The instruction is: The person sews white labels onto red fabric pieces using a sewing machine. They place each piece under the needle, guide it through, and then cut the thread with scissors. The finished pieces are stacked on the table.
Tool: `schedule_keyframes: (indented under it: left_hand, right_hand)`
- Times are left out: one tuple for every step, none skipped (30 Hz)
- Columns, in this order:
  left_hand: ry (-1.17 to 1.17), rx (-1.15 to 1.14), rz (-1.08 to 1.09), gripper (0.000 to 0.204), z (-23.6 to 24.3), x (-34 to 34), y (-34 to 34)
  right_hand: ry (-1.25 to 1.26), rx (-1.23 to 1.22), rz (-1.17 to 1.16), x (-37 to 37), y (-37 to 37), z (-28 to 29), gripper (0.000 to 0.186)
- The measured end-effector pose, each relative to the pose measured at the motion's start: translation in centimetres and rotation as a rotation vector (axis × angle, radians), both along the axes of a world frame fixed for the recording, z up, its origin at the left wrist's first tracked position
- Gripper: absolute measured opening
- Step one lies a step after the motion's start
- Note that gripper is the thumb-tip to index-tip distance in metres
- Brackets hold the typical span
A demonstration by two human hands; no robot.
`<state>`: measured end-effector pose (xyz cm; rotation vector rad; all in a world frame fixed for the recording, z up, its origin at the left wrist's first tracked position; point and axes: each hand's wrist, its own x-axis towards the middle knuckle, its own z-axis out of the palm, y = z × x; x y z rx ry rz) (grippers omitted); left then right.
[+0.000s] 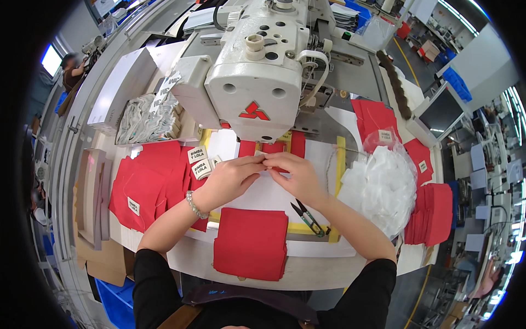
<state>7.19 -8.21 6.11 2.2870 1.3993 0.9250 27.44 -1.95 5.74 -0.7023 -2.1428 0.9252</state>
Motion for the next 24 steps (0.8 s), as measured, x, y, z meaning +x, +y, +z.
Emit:
schedule_keyframes:
  left_hand:
    - [-0.001, -0.075, -0.006, 0.023, 0.0, 0.1, 0.3]
    - [0.018, -0.026, -0.027, 0.024, -0.3, 0.1, 0.8]
    - [0.041, 0.021, -0.043, 0.025, -0.9, 0.1, 1.2]
    - [0.064, 0.068, -0.06, 0.026, -1.4, 0.1, 1.4]
    - [0.096, 0.046, -0.056, 0.03, -1.8, 0.1, 1.5]
    - [0.127, 0.022, -0.054, 0.034, -2.1, 0.2, 1.7]
    - [0.157, -0.001, -0.053, 0.038, -2.3, 0.3, 1.8]
    - [0.213, 0.054, -0.042, 0.036, -2.4, 0.3, 1.8]
    - [0.27, 0.107, -0.031, 0.035, -2.4, 0.4, 1.6]
    - [0.326, 0.16, -0.02, 0.034, -2.4, 0.5, 1.5]
    - [0.353, 0.168, -0.016, 0.037, -2.6, 0.5, 1.5]
    - [0.379, 0.179, -0.013, 0.04, -2.9, 0.4, 1.4]
    - [0.404, 0.189, -0.01, 0.043, -3.0, 0.4, 1.4]
    - [0.403, 0.186, -0.011, 0.043, -3.1, 0.4, 1.3]
    - [0.402, 0.183, -0.012, 0.044, -3.0, 0.4, 1.3]
    - [0.401, 0.18, -0.012, 0.044, -2.9, 0.5, 1.2]
    - [0.416, 0.189, -0.008, 0.045, -2.8, 0.5, 1.1]
    - [0.432, 0.199, -0.002, 0.046, -2.7, 0.6, 1.0]
    - [0.448, 0.209, 0.004, 0.047, -2.6, 0.6, 0.9]
    - [0.46, 0.211, 0.011, 0.047, -2.6, 0.7, 0.8]
    - [0.472, 0.215, 0.017, 0.048, -2.6, 0.8, 0.7]
    - [0.484, 0.218, 0.023, 0.049, -2.6, 0.8, 0.6]
    - [0.484, 0.213, 0.026, 0.051, -2.6, 0.9, 0.6]
    - [0.484, 0.207, 0.031, 0.052, -2.6, 0.9, 0.6]
  right_hand:
    - [-0.054, 0.092, -0.007, 0.3, 0.6, -0.7, 0.017]
    - [-0.108, 0.185, -0.013, 0.5, 1.2, -1.4, 0.017]
    - [-0.128, 0.231, -0.01, 0.7, 1.8, -1.8, 0.017]
    - [-0.148, 0.277, -0.006, 0.8, 2.4, -2.2, 0.017]
    - [-0.169, 0.324, -0.003, 0.9, 2.9, -2.5, 0.017]
    - [-0.183, 0.319, -0.005, 1.0, 3.2, -2.7, 0.016]
    - [-0.197, 0.314, -0.007, 1.0, 3.4, -2.9, 0.016]
    - [-0.211, 0.309, -0.009, 1.0, 3.6, -3.0, 0.015]
    - [-0.213, 0.314, -0.003, 1.0, 3.7, -3.1, 0.016]
    - [-0.215, 0.32, 0.002, 1.0, 3.7, -3.1, 0.016]
    - [-0.218, 0.326, 0.007, 0.9, 3.8, -3.2, 0.016]
    - [-0.226, 0.334, 0.014, 0.9, 3.8, -3.2, 0.016]
    - [-0.233, 0.343, 0.021, 0.8, 3.9, -3.1, 0.016]
    - [-0.241, 0.351, 0.029, 0.8, 3.9, -3.1, 0.016]
    - [-0.242, 0.359, 0.029, 0.8, 4.0, -3.1, 0.017]
    - [-0.243, 0.368, 0.03, 0.8, 4.0, -3.1, 0.017]
    - [-0.245, 0.376, 0.03, 0.8, 4.1, -3.1, 0.017]
    - [-0.249, 0.365, 0.03, 0.7, 4.1, -3.0, 0.017]
    - [-0.254, 0.354, 0.03, 0.7, 4.1, -2.8, 0.017]
    - [-0.259, 0.343, 0.03, 0.6, 4.2, -2.8, 0.016]
    - [-0.253, 0.354, 0.028, 0.6, 4.3, -2.8, 0.016]
    - [-0.246, 0.366, 0.025, 0.6, 4.4, -2.9, 0.016]
    - [-0.24, 0.377, 0.023, 0.6, 4.5, -3.1, 0.015]
    - [-0.237, 0.389, 0.034, 0.6, 4.7, -3.2, 0.015]
